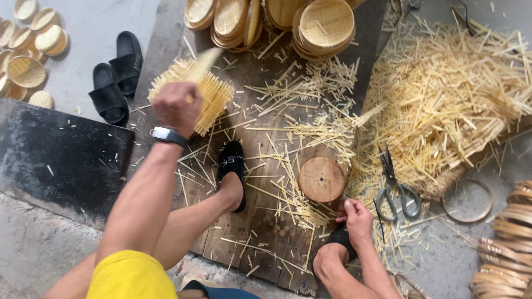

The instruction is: The person sits on the floor assembling woven bamboo basket lids. They bend a thin bamboo rim ring around a square woven bamboo panel, press the ring into place, then use scissors to trim excess bamboo strips from the edges, setting finished pieces on a growing stack.

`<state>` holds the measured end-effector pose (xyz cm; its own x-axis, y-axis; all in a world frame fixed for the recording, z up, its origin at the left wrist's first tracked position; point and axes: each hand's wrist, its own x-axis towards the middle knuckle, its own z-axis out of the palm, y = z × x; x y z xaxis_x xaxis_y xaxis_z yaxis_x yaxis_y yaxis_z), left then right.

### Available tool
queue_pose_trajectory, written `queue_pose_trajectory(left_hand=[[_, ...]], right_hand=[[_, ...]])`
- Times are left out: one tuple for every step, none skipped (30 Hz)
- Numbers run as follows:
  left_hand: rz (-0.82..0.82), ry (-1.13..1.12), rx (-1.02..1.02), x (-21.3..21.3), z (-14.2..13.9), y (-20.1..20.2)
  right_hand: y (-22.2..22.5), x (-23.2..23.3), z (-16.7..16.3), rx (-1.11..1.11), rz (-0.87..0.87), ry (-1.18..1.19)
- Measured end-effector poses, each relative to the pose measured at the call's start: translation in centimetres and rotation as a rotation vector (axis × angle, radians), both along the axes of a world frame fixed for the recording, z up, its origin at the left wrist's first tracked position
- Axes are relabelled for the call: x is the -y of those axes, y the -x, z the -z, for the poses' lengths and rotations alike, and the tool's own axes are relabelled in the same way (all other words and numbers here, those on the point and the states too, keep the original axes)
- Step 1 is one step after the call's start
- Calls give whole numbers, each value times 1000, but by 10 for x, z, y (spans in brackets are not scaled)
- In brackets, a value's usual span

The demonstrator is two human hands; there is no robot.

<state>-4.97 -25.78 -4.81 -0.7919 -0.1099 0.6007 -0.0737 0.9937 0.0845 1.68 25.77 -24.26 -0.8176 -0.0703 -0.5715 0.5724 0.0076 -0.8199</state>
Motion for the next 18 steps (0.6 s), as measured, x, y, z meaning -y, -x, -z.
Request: queue_pose_trajectory(left_hand=[[68,-34,-3,-20,4,4],[137,-70,-2,-43,11,7],[310,-96,32,-68,20,5],[482,-124,63,-94,30,-2],[526,-183,223,-129,46,-5],[638,-39,162,-162,60,-18],[810,-60,173,-185,73,-32],[899,-80,332,-212,87,-46],[985,-98,491,-232,99,-56],[972,-135,505,-243,109,-67],[957,-171,517,-253,117,-75],[940,-205,526,-258,122,-80],[932,-257,497,-261,126,-83],[920,-308,468,-262,128,-83],[906,-358,440,-262,130,-82],[825,-419,456,-262,132,-78],[742,-478,469,-261,134,-73],[660,-537,480,-259,137,-67]], right_hand=[[2,0,-3,-8,34,-17],[6,-1,-7,-10,69,-37],[9,-3,-13,-34,89,71],[14,-5,-17,-61,108,178],[21,-7,-22,-89,127,284],[28,-9,-25,4,142,395],[35,-10,-26,97,158,507],[42,-11,-26,190,174,619],[47,-9,-23,112,117,457],[51,-6,-19,40,62,294],[54,-5,-15,-31,6,131],[56,-3,-10,-39,16,144],[57,-2,-5,-44,26,158],[57,-2,-1,-50,34,174],[57,-2,2,-25,27,154],[57,-3,4,-3,22,134],[56,-4,5,17,14,113],[55,-5,4,28,-2,90]])
